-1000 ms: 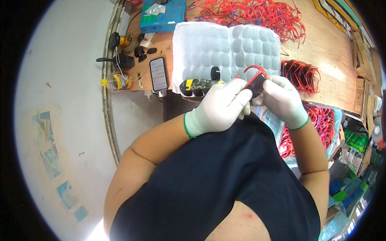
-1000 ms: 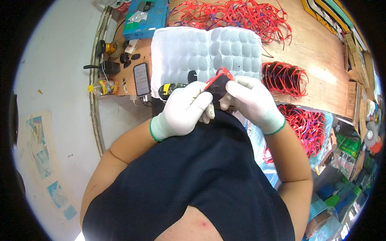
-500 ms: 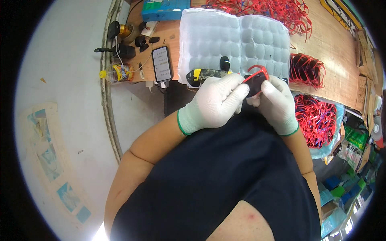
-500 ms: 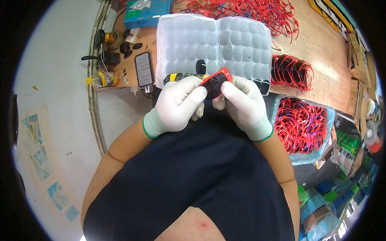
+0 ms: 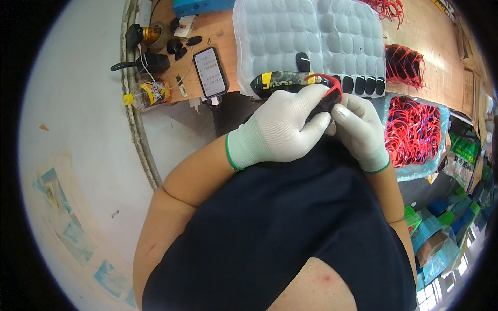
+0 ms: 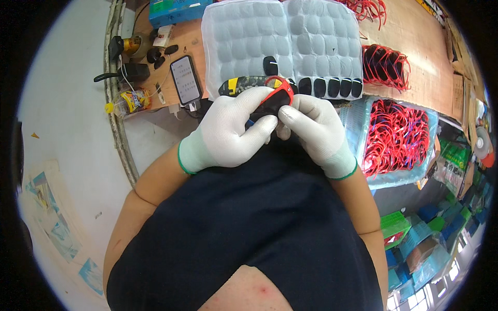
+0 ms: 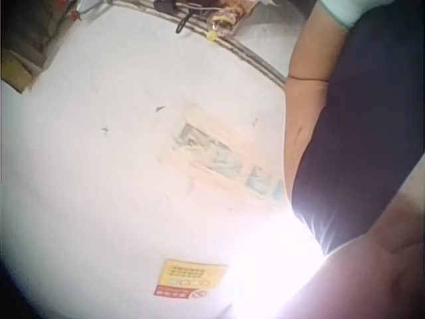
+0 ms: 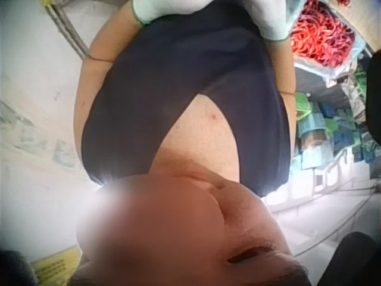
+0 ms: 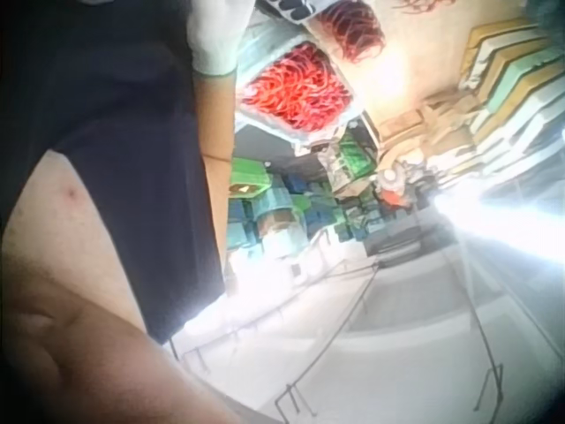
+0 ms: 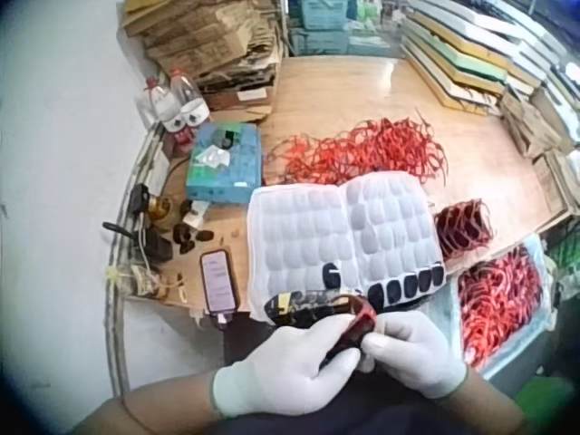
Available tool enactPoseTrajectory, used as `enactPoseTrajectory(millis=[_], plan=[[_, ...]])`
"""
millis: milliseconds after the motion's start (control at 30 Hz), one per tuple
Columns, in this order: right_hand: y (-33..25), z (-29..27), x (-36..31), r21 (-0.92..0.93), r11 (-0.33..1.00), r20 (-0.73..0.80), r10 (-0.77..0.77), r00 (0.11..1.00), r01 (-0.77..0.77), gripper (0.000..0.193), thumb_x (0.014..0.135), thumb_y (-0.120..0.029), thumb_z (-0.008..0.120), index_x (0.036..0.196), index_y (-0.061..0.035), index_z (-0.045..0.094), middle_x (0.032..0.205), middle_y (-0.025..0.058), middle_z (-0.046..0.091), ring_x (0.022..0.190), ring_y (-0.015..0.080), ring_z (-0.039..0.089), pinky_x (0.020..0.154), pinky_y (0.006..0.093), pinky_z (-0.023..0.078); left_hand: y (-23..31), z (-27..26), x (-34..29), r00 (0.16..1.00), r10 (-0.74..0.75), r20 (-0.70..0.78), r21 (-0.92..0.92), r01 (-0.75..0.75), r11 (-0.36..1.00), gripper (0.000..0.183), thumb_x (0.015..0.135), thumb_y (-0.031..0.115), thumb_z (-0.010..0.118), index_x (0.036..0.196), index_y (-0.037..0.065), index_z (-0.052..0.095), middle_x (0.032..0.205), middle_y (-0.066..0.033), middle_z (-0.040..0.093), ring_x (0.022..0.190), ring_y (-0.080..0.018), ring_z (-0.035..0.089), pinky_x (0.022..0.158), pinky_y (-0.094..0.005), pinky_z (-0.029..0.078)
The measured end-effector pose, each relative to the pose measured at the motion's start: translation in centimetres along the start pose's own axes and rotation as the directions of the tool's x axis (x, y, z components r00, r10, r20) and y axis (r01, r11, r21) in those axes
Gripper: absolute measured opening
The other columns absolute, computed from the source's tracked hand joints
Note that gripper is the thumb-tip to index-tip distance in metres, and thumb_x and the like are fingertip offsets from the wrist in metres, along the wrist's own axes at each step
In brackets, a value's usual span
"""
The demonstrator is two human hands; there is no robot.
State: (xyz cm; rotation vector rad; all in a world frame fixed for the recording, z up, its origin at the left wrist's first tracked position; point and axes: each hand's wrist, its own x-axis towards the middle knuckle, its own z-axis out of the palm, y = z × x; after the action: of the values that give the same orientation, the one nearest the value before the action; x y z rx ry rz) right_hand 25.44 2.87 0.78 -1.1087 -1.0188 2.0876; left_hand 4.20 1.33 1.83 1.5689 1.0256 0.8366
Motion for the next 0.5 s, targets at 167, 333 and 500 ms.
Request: enactPoseTrajectory(millis=[167,333,500], plan=[[0.8,0.8,-0.6,0.121,0.993,0.020,0.014,1.000,-0.016,0.029,0.101,-0.027,0.064,0.097,0.0013,0.068,0.081,0.0059,0.066,0.073,0.0114,0.059,0.069,0.0254,0.046,0.5,-0.1,-0.5,0.993,0.115,0.025,0.132,-0.117,0.984,0.035,0.091,0.005,0.065,0.125,-0.003,0.059,0.086,-0.0179,0.072,0.074,-0.0315,0.075,0.067,-0.0348,0.059],[-0.1,0.4,-0.8,0.045,0.999,0.053,0.007,0.999,-0.010,0.024,0.099,-0.023,0.069,0.100,0.0012,0.067,0.085,0.0042,0.067,0.078,0.0108,0.061,0.074,0.0254,0.049,0.7,-0.5,0.0,0.987,0.148,0.068,0.140,-0.156,0.978,0.036,0.090,0.004,0.066,0.124,-0.002,0.059,0.083,-0.0173,0.072,0.071,-0.0325,0.075,0.064,-0.0359,0.058],[-0.1,-0.5,-0.4,-0.504,0.752,0.014,-0.485,0.874,0.425,0.039,0.080,-0.011,0.082,0.110,-0.0018,0.059,0.118,0.0129,0.062,0.111,0.0223,0.060,0.098,0.0366,0.049,3.0,-2.2,1.0,0.937,-0.075,0.341,0.365,-0.058,0.929,0.036,0.086,0.013,0.068,0.119,0.000,0.062,0.077,-0.0185,0.068,0.067,-0.0350,0.071,0.061,-0.0397,0.056]])
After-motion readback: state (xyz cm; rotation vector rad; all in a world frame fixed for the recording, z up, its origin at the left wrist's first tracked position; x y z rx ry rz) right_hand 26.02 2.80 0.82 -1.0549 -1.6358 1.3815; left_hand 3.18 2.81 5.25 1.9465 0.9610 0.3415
